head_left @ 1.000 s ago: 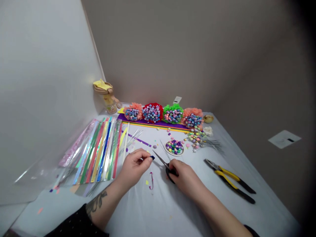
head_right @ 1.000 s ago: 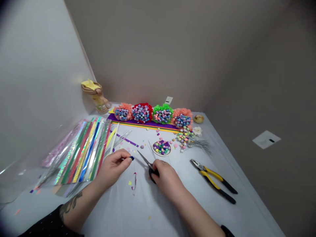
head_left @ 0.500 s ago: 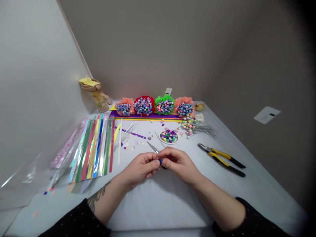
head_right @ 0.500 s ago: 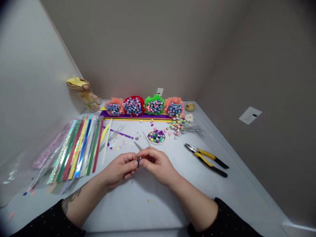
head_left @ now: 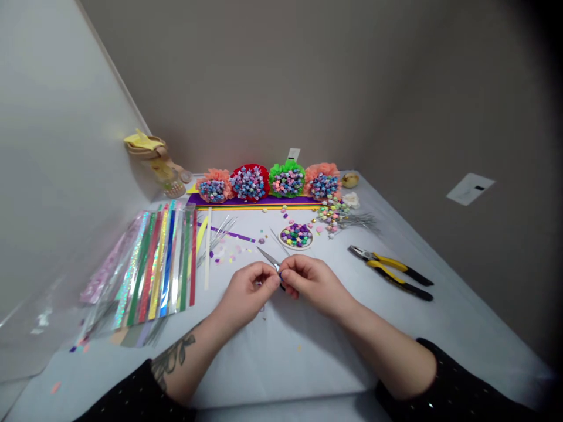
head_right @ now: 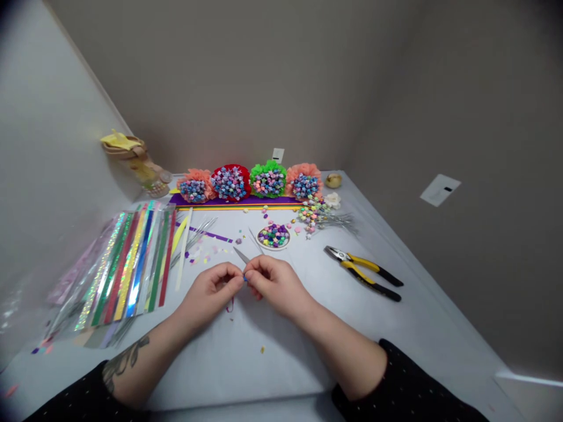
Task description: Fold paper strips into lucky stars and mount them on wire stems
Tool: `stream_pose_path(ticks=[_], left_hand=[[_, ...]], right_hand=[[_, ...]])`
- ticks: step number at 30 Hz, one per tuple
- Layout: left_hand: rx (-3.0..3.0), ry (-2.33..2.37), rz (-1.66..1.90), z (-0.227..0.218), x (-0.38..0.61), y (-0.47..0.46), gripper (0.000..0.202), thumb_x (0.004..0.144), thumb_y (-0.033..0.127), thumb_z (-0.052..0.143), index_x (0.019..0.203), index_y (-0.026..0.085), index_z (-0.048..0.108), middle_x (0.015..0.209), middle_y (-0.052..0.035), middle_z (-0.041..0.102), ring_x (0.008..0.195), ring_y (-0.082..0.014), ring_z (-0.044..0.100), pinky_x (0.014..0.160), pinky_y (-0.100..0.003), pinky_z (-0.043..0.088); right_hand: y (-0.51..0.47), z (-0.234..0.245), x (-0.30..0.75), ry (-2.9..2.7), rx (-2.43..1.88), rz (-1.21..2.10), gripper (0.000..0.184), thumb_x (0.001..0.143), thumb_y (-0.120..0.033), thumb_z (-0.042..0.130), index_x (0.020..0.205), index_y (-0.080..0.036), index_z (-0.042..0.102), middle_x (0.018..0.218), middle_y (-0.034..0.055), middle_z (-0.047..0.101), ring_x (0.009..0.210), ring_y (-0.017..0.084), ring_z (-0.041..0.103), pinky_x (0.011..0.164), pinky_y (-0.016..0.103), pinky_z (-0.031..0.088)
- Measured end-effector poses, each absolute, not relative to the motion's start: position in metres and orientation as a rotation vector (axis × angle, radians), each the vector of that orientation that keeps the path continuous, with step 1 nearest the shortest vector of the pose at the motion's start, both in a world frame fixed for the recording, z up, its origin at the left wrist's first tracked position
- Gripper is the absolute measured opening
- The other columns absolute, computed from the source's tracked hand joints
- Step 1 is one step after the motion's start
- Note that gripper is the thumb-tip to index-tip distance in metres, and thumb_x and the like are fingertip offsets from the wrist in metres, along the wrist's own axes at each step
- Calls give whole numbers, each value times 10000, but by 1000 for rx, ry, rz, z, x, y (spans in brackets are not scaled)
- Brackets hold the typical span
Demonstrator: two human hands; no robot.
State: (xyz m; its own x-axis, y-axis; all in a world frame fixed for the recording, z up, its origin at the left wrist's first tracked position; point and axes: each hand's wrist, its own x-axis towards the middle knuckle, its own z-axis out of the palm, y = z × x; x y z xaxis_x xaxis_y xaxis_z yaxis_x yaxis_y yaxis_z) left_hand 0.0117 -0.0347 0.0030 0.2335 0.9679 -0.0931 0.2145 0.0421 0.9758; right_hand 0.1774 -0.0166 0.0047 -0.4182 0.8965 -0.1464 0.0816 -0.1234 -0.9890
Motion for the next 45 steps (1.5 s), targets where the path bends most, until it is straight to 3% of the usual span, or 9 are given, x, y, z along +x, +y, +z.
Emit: stream_pose_path(ticks=[6, 10, 15, 29, 35, 39, 45], left_hand=[[1416, 1232, 835, 3, 15, -35, 147, 782, 254, 547, 697, 141, 584, 626, 20, 527, 579, -89, 451, 536, -189, 372], [1322, 1232, 868, 1, 15, -35, 159, 787, 281, 551, 708, 147, 582, 607, 31, 512, 525, -77, 417, 464, -171, 342], [1264, 1266, 963, -4, 14, -34, 172, 779, 313, 579, 734, 149, 601, 615, 26, 527, 517, -80, 426, 431, -164, 342], [1341, 1320, 899, 6, 17, -36, 180, 767, 325, 569, 717, 155, 604, 619, 20, 549, 524, -93, 452, 475, -190, 380], [1318, 1297, 870, 6, 13, -34, 223, 796, 349, 530, 690, 155, 552, 558, 55, 439, 478, -73, 381, 448, -182, 338], [1306, 1274, 860, 8, 13, -35, 200, 783, 333, 533, 698, 153, 558, 566, 52, 452, 478, -72, 386, 450, -184, 340], [1160, 1171, 805, 8, 12, -35, 214, 801, 349, 525, 692, 165, 534, 492, 74, 394, 395, -52, 302, 393, -176, 282]], right_hand=[[-20, 3, 176, -1653, -1114, 1426, 92, 788, -201, 495, 850, -169, 555, 664, -26, 528, 590, 96, 489, 552, 227, 393], [-20, 1, 174, -1512, -1085, 1513, 124, 792, -244, 504, 898, -180, 493, 622, -45, 505, 543, 95, 475, 510, 221, 388], [-18, 2, 171, -1462, -1162, 1536, 128, 751, -289, 567, 753, -175, 507, 572, -58, 462, 461, 70, 392, 431, 204, 326], [-19, -3, 167, -1290, -1188, 1665, 137, 793, -290, 497, 717, -179, 469, 474, -80, 412, 387, 50, 323, 378, 171, 262], [-18, -1, 171, -1419, -1188, 1676, 129, 805, -267, 488, 706, -187, 468, 505, -77, 409, 405, 55, 329, 394, 174, 280], [-18, 2, 172, -1467, -1196, 1684, 139, 788, -267, 512, 684, -189, 464, 481, -79, 394, 403, 58, 330, 390, 173, 266], [-17, 2, 175, -1310, -1067, 1914, 144, 780, -303, 528, 717, -186, 473, 497, -85, 400, 380, 42, 284, 356, 162, 230]])
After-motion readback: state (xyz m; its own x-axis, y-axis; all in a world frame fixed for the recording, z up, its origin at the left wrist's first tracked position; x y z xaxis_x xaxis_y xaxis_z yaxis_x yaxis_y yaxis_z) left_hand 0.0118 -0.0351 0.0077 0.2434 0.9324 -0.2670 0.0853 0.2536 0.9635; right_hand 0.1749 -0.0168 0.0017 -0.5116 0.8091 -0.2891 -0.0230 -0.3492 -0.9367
